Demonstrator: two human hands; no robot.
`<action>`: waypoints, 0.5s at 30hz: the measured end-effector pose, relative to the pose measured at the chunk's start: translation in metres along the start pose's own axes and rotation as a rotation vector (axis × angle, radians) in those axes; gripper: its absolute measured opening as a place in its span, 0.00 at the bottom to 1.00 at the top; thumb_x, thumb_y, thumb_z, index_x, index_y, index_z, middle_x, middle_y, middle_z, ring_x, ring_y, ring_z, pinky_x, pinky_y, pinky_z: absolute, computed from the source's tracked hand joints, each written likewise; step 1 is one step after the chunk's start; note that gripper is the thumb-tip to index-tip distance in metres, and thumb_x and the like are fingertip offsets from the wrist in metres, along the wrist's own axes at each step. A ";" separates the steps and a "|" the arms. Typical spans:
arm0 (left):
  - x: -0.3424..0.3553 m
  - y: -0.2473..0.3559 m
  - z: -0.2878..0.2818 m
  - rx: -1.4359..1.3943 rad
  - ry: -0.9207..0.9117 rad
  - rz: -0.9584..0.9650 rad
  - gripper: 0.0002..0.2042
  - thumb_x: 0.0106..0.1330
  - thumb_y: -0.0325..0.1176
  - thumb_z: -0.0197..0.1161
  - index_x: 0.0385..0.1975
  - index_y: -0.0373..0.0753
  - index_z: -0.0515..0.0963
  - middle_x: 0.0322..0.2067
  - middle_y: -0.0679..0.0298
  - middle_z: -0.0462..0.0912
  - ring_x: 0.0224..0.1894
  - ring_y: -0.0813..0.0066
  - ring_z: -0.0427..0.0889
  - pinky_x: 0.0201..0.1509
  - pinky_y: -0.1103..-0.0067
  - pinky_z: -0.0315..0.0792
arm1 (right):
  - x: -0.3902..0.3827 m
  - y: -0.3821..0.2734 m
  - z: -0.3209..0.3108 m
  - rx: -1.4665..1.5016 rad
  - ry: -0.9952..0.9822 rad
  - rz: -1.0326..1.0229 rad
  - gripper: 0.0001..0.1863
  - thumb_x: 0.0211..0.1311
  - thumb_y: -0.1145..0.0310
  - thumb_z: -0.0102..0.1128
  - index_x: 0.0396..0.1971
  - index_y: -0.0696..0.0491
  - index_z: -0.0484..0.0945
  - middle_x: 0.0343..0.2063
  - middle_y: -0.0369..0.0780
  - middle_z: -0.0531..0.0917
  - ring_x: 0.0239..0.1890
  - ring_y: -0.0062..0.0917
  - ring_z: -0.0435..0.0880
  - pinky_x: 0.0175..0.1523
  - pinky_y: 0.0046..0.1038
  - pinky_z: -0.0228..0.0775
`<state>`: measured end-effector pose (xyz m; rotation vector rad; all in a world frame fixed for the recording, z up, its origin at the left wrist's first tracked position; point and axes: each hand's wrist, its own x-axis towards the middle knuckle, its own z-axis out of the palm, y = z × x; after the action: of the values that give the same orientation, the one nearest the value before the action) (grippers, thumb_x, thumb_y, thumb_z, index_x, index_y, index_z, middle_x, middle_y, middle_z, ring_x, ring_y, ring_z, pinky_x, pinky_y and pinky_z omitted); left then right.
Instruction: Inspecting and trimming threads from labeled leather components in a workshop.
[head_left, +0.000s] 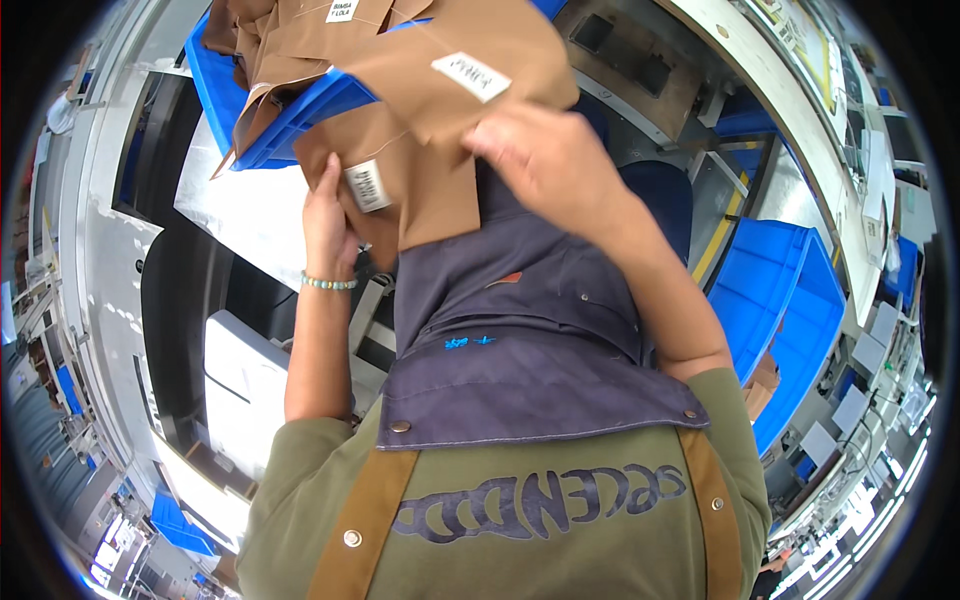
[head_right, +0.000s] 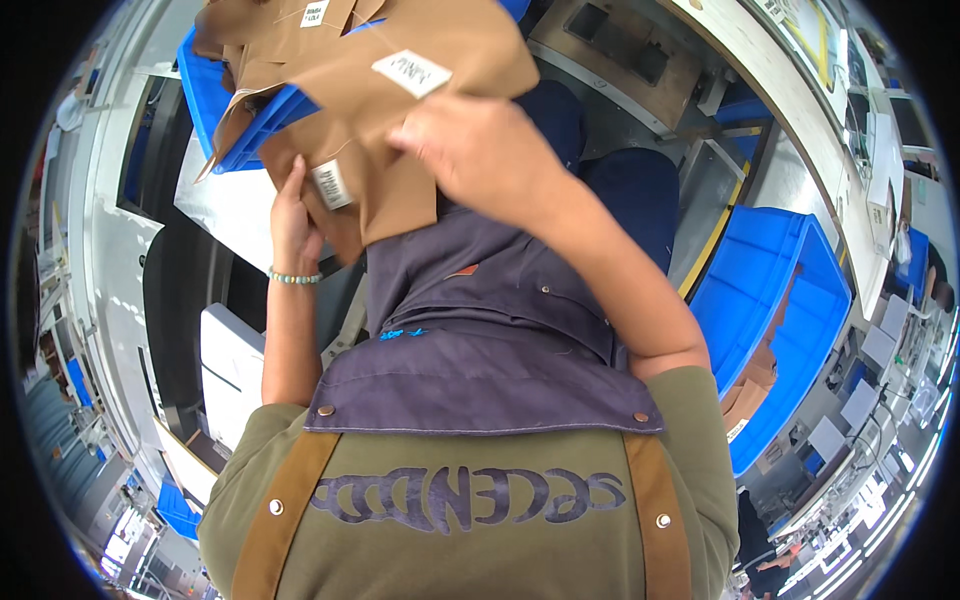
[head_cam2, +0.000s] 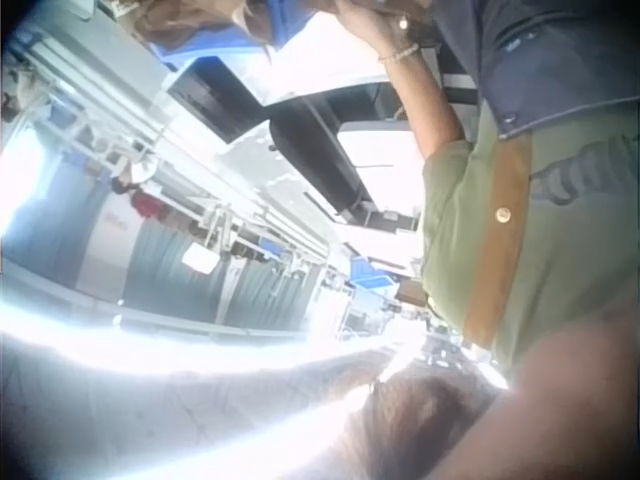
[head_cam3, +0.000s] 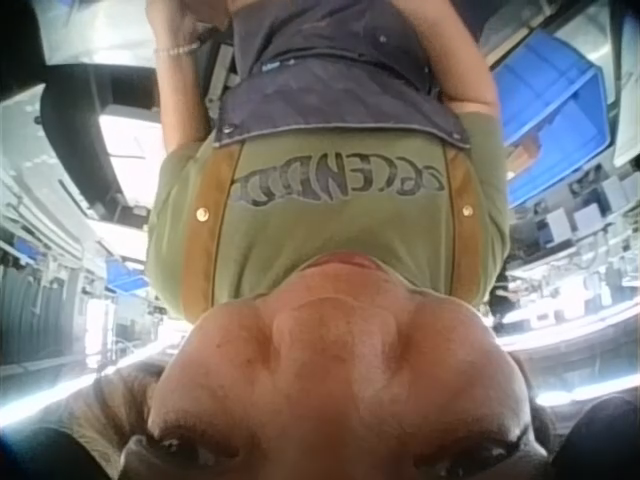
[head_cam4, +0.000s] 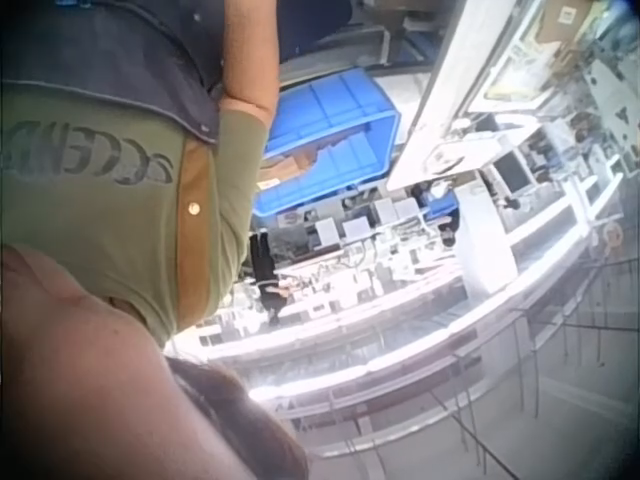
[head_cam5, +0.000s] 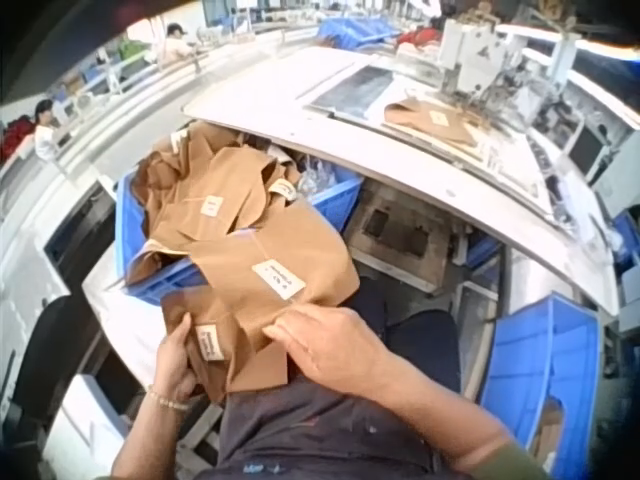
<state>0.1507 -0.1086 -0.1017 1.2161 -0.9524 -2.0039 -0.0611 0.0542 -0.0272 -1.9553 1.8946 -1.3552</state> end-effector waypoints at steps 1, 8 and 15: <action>-0.002 -0.003 0.006 -0.081 -0.024 -0.091 0.18 0.76 0.37 0.53 0.60 0.35 0.70 0.55 0.59 0.79 0.54 0.65 0.81 0.60 0.68 0.75 | -0.007 -0.009 0.005 0.019 -0.076 -0.016 0.08 0.65 0.67 0.59 0.32 0.55 0.81 0.26 0.41 0.81 0.32 0.36 0.83 0.35 0.35 0.76; -0.021 -0.010 0.045 -0.331 -0.111 -0.205 0.21 0.78 0.44 0.46 0.59 0.34 0.70 0.57 0.56 0.77 0.59 0.61 0.76 0.64 0.66 0.72 | -0.043 -0.021 0.044 0.079 -0.332 0.058 0.15 0.68 0.63 0.58 0.23 0.55 0.75 0.22 0.43 0.79 0.26 0.40 0.82 0.34 0.38 0.75; -0.046 -0.008 0.048 -0.157 -0.337 -0.099 0.23 0.73 0.43 0.58 0.61 0.34 0.69 0.57 0.57 0.77 0.58 0.68 0.76 0.62 0.71 0.71 | -0.038 -0.019 0.056 0.144 -0.491 0.135 0.14 0.70 0.64 0.55 0.25 0.56 0.77 0.25 0.45 0.81 0.31 0.41 0.83 0.39 0.40 0.75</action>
<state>0.1245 -0.0552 -0.0711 0.8719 -0.8822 -2.3633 -0.0044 0.0632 -0.0685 -1.8352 1.6124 -0.8459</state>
